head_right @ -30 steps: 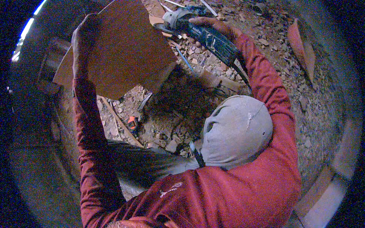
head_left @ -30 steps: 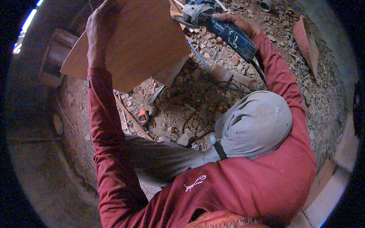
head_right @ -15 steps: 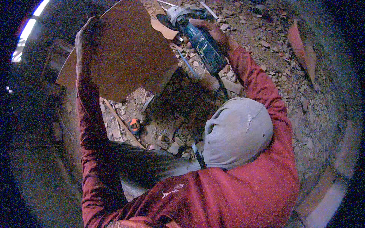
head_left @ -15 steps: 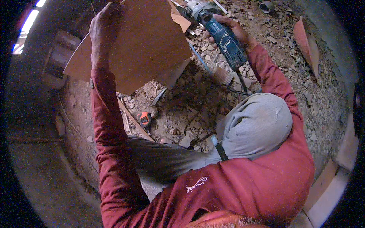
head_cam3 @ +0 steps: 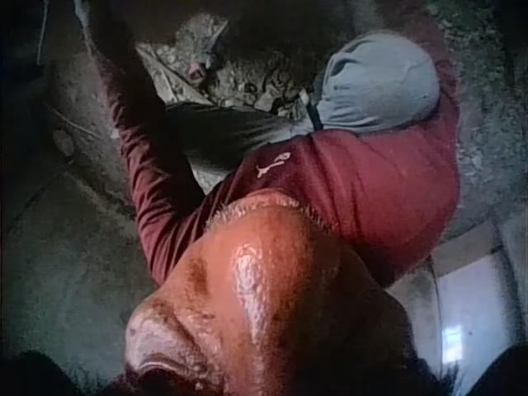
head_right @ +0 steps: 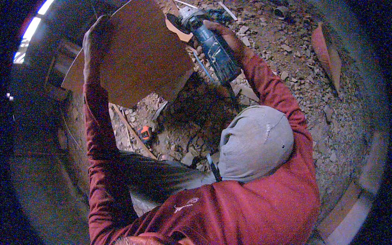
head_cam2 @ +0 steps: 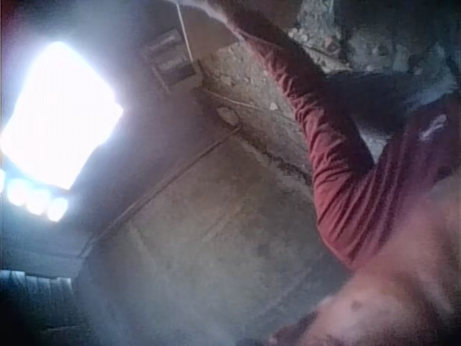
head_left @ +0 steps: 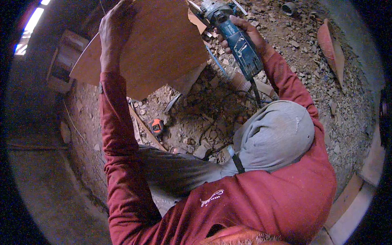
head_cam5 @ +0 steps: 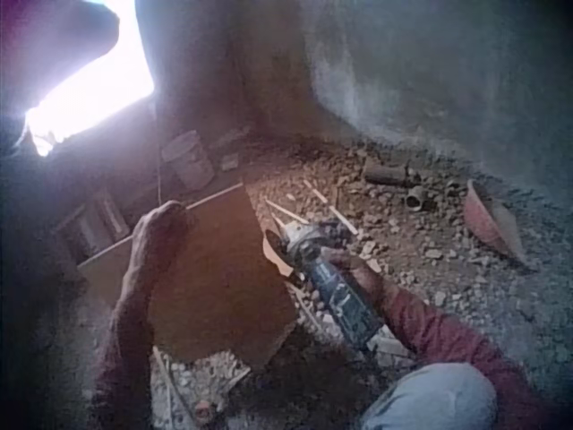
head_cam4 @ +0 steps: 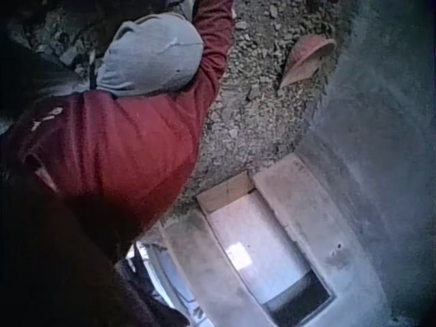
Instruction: The person crouches on the floor and uses an angle grinder to cut along the edge of a square tile.
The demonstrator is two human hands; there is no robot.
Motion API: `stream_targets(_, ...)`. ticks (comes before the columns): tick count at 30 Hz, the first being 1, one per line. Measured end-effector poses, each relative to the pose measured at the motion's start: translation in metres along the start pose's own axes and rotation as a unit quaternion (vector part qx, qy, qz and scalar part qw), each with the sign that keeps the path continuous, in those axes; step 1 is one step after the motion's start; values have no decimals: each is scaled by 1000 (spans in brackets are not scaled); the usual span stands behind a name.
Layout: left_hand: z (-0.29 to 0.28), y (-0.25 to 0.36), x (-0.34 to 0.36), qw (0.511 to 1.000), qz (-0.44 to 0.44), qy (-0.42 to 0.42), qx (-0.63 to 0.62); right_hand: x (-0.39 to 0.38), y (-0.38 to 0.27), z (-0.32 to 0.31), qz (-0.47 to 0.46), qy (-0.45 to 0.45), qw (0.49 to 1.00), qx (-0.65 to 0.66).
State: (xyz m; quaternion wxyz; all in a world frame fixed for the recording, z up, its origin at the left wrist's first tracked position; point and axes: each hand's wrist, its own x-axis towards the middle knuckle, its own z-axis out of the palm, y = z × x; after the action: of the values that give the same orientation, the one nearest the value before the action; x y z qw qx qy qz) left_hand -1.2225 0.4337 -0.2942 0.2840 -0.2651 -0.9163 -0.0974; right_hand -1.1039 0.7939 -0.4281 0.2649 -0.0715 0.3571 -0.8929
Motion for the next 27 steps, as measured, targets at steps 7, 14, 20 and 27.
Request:
stream_targets(7,-2,10,4,998,-32,-28,40,-1,0,-7,65,-12,997,32)
stream_targets(14,4,3,3,999,-42,6,20,0,1,-17,48,18,999,-3)
stream_targets(20,3,1,0,999,-29,14,9,0,0,-13,39,19,999,7)
stream_targets(27,5,-5,3,999,-33,4,-9,-6,-1,-18,71,17,997,-13)
